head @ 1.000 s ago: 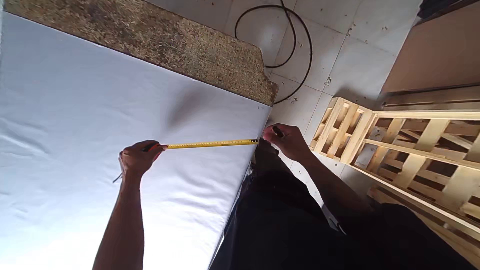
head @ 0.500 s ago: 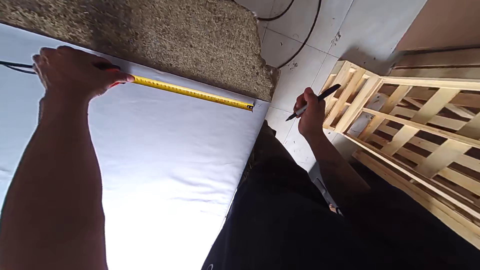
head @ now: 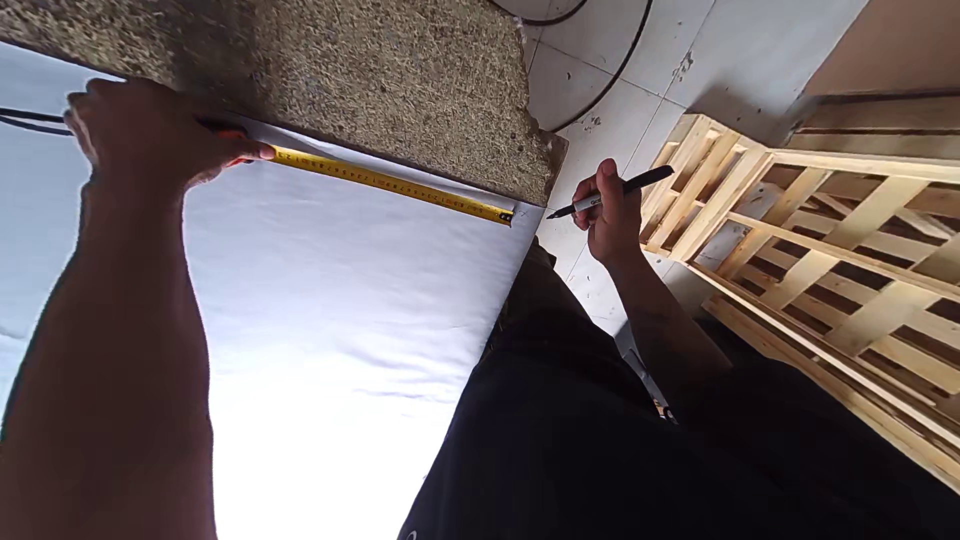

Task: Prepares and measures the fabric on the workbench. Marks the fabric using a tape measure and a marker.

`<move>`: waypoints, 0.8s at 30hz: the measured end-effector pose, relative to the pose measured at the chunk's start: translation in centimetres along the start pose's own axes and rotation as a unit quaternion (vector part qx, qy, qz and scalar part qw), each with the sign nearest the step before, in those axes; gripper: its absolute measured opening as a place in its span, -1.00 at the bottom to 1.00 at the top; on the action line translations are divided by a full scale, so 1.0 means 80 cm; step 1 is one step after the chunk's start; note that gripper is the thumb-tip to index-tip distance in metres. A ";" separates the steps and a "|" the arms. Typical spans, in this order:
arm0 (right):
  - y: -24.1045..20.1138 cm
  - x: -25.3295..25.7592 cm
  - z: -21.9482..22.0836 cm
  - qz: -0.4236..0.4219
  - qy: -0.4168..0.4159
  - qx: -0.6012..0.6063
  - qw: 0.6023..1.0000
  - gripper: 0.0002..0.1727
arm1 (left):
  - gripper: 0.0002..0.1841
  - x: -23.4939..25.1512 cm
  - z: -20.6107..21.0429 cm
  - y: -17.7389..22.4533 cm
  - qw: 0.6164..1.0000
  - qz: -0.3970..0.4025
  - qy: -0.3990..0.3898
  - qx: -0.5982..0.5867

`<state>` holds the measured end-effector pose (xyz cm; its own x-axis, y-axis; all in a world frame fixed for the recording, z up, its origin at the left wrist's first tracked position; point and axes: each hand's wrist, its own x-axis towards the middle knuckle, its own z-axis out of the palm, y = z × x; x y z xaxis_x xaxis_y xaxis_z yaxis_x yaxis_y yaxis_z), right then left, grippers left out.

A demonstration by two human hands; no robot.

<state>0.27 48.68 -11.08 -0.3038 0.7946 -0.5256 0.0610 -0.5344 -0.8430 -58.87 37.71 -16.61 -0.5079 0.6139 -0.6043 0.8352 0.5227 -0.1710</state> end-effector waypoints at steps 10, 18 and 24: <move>0.006 0.040 0.071 -0.078 -0.099 -0.020 0.992 -0.82 | -0.34 -0.090 -0.102 0.111 0.998 -0.033 -0.049 -0.033; 0.012 0.052 0.188 -0.096 -0.176 0.017 0.979 -0.82 | -0.37 -0.087 -0.102 0.108 0.994 -0.036 -0.058 -0.080; 0.033 0.060 0.271 -0.131 -0.233 0.008 0.963 -0.86 | -0.31 -0.085 -0.104 0.106 0.996 -0.022 -0.049 -0.066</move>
<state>-21.68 44.86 -13.35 -0.7011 0.6892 -0.1828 -0.0904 -0.3402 -0.9360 -50.07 42.93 -7.48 -0.5152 0.5310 -0.6727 0.7740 0.6253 -0.0992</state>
